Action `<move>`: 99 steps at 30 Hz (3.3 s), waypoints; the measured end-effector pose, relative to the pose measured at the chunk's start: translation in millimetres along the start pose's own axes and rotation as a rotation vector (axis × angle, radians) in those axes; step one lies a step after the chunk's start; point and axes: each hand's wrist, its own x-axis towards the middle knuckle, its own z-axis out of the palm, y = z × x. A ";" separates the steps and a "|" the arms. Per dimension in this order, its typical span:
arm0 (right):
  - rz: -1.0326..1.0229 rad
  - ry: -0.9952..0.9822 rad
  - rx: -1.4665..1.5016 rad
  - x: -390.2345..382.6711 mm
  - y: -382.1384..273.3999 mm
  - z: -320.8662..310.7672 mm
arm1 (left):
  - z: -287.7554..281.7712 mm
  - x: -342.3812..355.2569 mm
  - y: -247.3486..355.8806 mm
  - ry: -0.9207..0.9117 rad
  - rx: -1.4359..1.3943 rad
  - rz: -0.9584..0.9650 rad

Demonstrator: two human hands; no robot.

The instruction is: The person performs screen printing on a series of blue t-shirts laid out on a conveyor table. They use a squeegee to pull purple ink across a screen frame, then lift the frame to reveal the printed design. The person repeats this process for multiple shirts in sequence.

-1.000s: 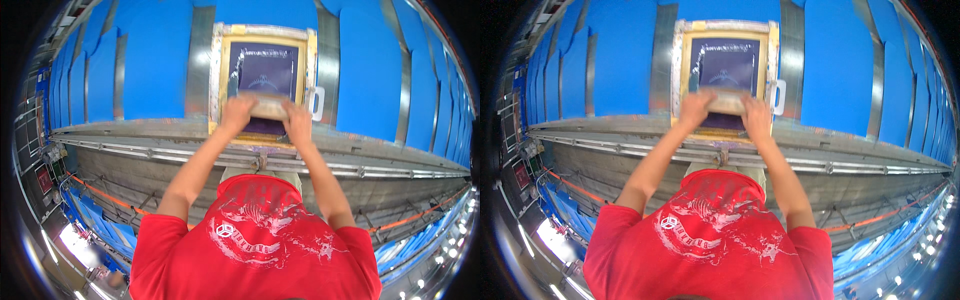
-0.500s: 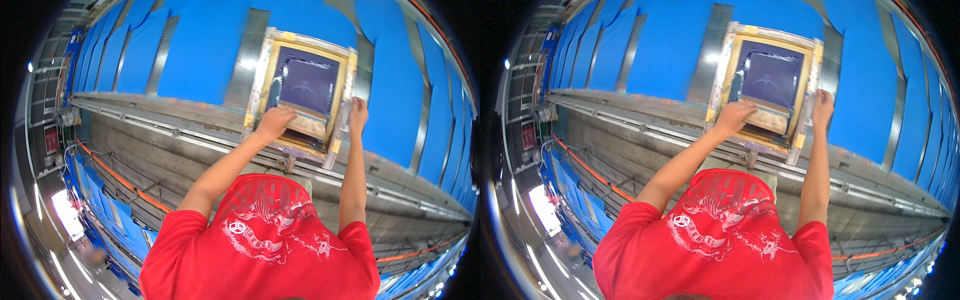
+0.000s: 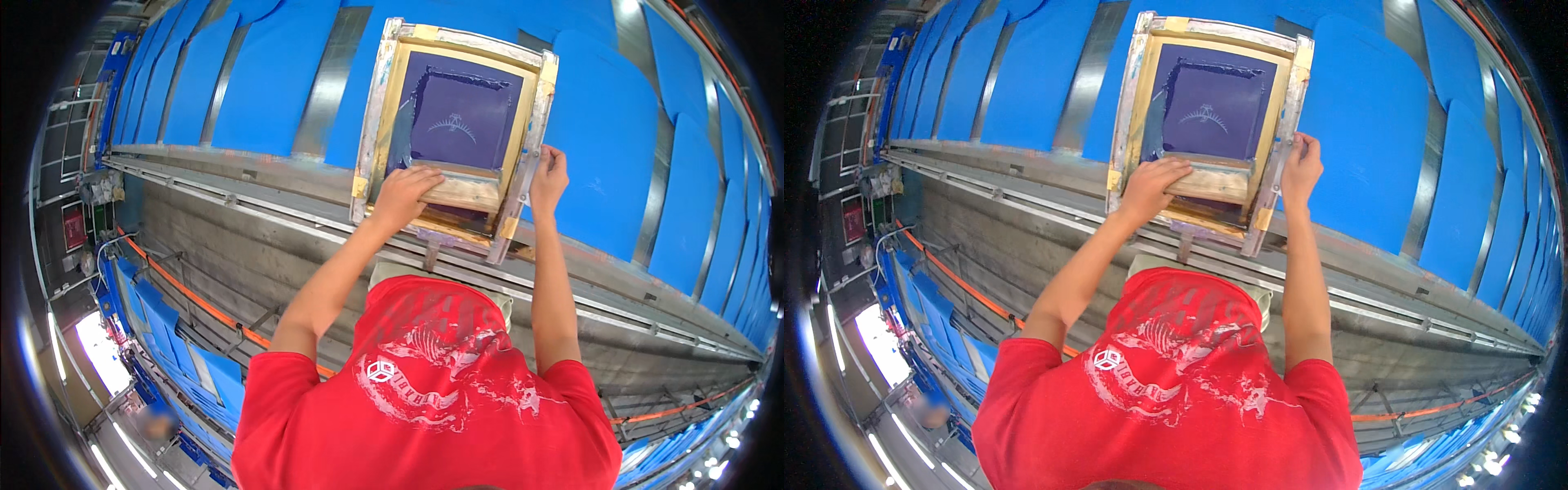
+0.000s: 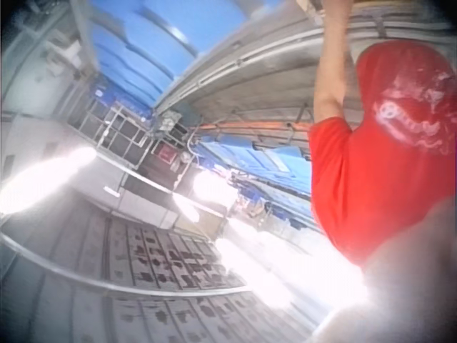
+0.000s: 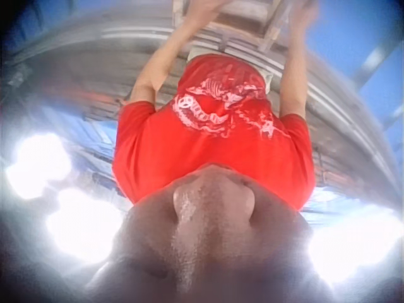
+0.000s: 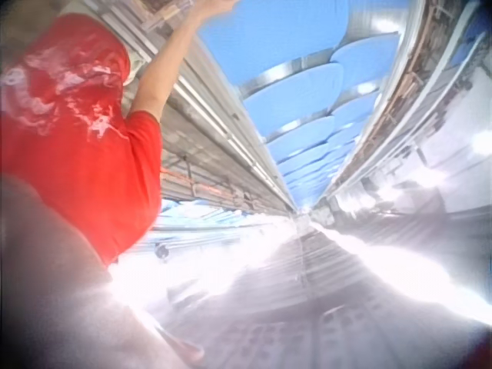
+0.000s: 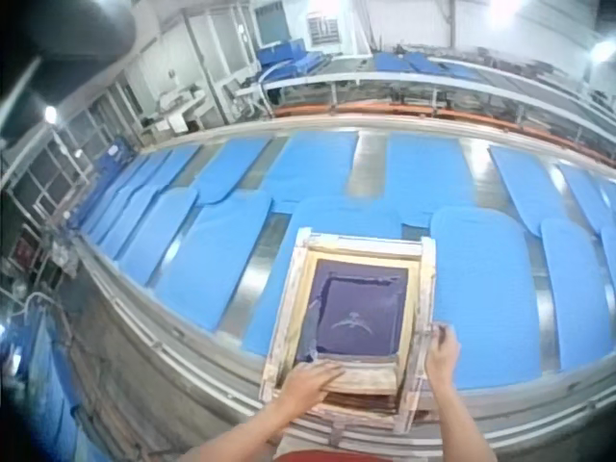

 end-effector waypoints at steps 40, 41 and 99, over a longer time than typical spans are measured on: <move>-0.441 -0.484 -0.437 -50.5 -89.5 71.6 | -30.7 66.5 -101.6 0.007 -0.006 0.080; -0.446 -0.467 -0.451 -22.4 -90.0 81.0 | -39.2 95.0 -102.8 -0.027 -0.065 0.014; 0.069 -0.014 -0.027 -152.6 -235.7 357.5 | -251.3 -139.1 -360.8 0.023 0.062 0.044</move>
